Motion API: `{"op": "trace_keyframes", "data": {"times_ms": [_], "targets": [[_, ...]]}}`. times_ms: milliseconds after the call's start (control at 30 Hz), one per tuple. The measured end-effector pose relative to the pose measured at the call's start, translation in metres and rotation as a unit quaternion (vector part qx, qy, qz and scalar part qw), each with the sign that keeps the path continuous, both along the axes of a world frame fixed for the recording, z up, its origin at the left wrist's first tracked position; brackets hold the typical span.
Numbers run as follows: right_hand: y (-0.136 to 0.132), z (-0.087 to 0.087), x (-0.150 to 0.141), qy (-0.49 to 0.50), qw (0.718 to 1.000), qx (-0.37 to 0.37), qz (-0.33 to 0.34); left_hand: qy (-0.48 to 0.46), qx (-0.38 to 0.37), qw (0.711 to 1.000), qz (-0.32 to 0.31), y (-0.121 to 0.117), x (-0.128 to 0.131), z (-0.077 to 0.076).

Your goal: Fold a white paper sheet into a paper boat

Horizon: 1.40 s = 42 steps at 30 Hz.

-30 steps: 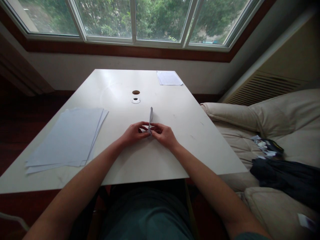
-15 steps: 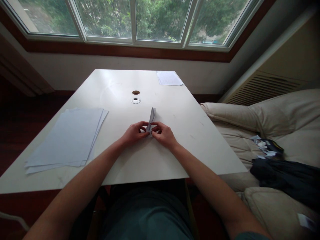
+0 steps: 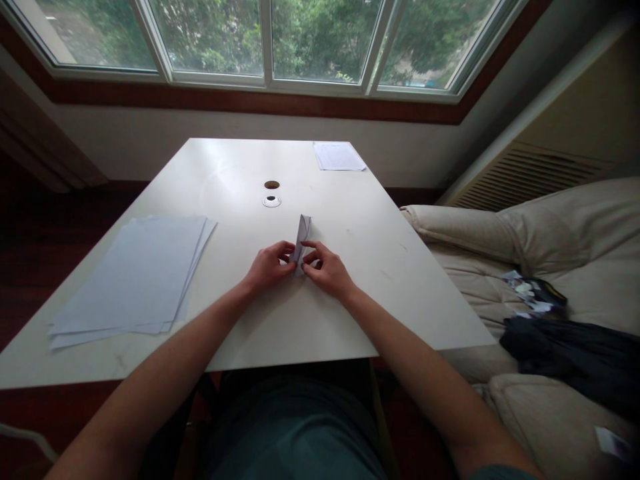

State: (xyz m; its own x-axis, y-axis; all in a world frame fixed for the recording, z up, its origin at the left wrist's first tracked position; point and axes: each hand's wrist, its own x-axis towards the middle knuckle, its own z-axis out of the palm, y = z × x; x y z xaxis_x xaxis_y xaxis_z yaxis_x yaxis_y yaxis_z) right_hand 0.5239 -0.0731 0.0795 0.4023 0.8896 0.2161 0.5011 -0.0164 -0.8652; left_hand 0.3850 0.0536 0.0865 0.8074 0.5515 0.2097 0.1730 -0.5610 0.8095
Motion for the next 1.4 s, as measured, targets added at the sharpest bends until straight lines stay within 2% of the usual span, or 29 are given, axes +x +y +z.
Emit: {"op": "trace_keyframes", "data": {"times_ms": [233, 500, 700, 933, 1133, 1400], "targets": [[-0.0007, 0.0002, -0.0002, -0.017, 1.0, 0.001, 0.016, -0.005, -0.002, 1.0, 0.021, -0.0035, 0.0001, 0.0021], [-0.0001, -0.0014, -0.0015, -0.031, 0.999, 0.012, 0.043, -0.001, 0.033, 0.999, 0.038, -0.0092, 0.0011, 0.002], [0.0001, -0.0029, -0.001, -0.046, 0.998, 0.015, 0.05, 0.006, 0.085, 0.996, 0.032, -0.0088, 0.0015, -0.0025], [-0.0011, -0.0007, -0.0015, -0.038, 0.998, 0.013, 0.047, -0.004, 0.084, 0.996, 0.013, -0.0083, 0.0002, -0.0056], [-0.0011, -0.001, -0.0008, -0.037, 0.998, 0.015, 0.04, -0.007, 0.102, 0.995, 0.006, -0.0089, 0.0002, -0.0054], [0.0001, -0.0031, -0.0003, -0.032, 0.998, 0.017, 0.047, -0.01, 0.123, 0.992, -0.037, -0.0093, -0.0018, -0.0004]]}}
